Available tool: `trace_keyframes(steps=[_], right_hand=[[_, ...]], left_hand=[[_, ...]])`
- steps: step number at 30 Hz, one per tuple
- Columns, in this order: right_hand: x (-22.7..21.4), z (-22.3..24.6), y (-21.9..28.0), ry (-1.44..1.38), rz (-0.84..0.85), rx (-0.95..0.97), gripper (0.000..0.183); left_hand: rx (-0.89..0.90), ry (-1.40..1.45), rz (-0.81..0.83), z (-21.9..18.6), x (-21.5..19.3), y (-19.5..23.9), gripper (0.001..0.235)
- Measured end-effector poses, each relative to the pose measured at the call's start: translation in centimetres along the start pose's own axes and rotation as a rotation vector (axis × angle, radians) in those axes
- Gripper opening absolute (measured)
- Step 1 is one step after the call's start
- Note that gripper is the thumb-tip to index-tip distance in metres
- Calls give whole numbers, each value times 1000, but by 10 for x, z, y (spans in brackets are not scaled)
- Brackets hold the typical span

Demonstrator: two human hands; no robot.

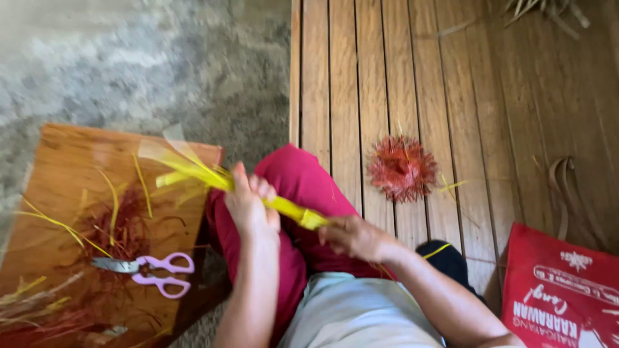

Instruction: Weaving thin yellow and brown strips to create a circular craft item

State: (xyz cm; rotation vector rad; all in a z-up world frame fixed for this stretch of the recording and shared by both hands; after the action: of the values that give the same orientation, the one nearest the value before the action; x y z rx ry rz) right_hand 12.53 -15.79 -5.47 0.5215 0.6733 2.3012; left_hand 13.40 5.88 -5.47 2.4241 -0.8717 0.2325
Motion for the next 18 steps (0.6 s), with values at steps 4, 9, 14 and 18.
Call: trace_keyframes(steps=[4, 9, 14, 18], right_hand=[[-15, -30, -27, -382, 8, 179, 26], [-14, -5, -27, -522, 1, 156, 26], [-19, -9, -38, -671, 137, 193, 26], [-18, -3, -42, -835, 184, 316, 27]], left_hand=[[52, -262, 48, 21, -23, -70, 48], [379, -629, -112, -37, -39, -50, 79], [563, -344, 67, -47, -101, -22, 96], [1409, -921, -571, -8, -137, 22, 66]])
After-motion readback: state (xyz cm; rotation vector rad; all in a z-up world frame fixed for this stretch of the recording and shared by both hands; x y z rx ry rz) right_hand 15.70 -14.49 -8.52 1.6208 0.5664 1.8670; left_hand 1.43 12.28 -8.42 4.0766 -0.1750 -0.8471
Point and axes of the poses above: each hand's wrist, its own y-axis away from the middle knuckle, its own x-axis out of the palm, z = x × y, the point moved 1 cm from there along -y, towards the middle knuckle, and after that the axes turned 14 degrees about -y, right-handed, at the moved point
